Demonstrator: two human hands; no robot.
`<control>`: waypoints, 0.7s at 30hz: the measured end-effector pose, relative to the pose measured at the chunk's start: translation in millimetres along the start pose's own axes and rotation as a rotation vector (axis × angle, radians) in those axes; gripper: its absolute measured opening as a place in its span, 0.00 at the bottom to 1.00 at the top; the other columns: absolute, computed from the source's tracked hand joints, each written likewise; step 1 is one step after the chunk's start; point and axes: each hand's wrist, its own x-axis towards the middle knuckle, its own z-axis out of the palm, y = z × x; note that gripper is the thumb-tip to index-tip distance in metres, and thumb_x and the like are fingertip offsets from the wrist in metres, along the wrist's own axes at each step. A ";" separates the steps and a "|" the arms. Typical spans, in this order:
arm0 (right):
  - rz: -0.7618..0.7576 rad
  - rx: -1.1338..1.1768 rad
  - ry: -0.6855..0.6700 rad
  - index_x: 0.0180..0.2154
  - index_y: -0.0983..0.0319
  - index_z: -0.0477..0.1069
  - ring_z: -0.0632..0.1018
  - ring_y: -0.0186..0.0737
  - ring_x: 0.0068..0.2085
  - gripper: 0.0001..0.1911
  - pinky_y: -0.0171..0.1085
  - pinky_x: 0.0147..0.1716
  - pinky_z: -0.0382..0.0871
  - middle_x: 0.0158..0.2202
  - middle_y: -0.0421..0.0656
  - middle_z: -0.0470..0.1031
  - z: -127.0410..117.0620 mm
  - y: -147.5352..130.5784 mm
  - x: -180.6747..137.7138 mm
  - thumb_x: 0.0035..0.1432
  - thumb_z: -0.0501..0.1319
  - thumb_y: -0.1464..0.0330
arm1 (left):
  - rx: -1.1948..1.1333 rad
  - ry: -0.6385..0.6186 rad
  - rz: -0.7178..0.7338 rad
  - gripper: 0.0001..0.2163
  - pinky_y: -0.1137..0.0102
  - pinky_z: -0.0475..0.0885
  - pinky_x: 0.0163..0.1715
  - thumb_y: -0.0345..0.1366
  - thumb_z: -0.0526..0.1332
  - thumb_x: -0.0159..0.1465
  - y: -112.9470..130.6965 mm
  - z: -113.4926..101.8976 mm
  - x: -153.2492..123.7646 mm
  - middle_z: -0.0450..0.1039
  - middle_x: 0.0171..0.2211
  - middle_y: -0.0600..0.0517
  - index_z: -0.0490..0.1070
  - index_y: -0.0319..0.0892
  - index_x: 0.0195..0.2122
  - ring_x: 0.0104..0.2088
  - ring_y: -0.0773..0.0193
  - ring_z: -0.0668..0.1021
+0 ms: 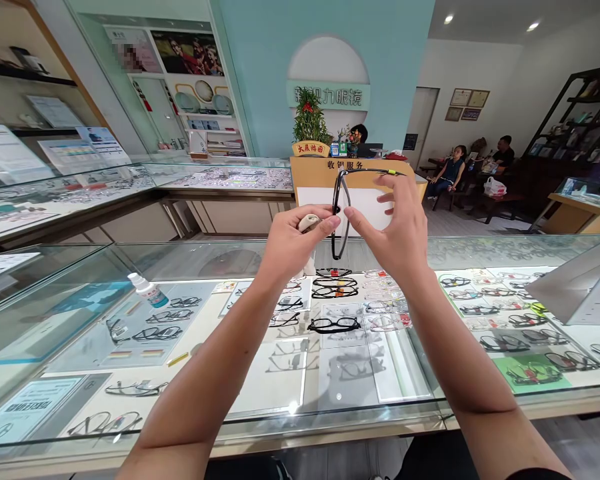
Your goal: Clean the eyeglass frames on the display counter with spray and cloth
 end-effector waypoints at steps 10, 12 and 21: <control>0.000 0.009 0.000 0.66 0.54 0.65 0.82 0.57 0.55 0.30 0.55 0.50 0.81 0.65 0.56 0.73 -0.5 -0.6 -0.3 0.69 0.67 0.52 | -0.019 -0.034 -0.054 0.16 0.68 0.61 0.28 0.52 0.79 0.59 -1.4 1.8 -2.6 0.73 0.27 0.54 0.84 0.44 0.33 0.27 0.67 0.67; -0.009 -0.003 0.000 0.67 0.54 0.64 0.81 0.58 0.56 0.30 0.56 0.51 0.81 0.65 0.57 0.73 -0.7 0.1 -0.3 0.69 0.66 0.54 | -0.029 -0.023 -0.044 0.16 0.68 0.63 0.29 0.51 0.79 0.59 -2.3 3.5 -3.0 0.75 0.28 0.54 0.85 0.44 0.34 0.28 0.66 0.69; 0.003 -0.024 -0.018 0.68 0.53 0.60 0.77 0.61 0.66 0.34 0.61 0.60 0.77 0.68 0.55 0.71 -1.6 2.6 0.8 0.63 0.62 0.67 | -0.071 0.082 0.009 0.21 0.67 0.68 0.33 0.58 0.80 0.57 -0.8 12.3 -4.2 0.82 0.32 0.49 0.85 0.43 0.33 0.33 0.63 0.74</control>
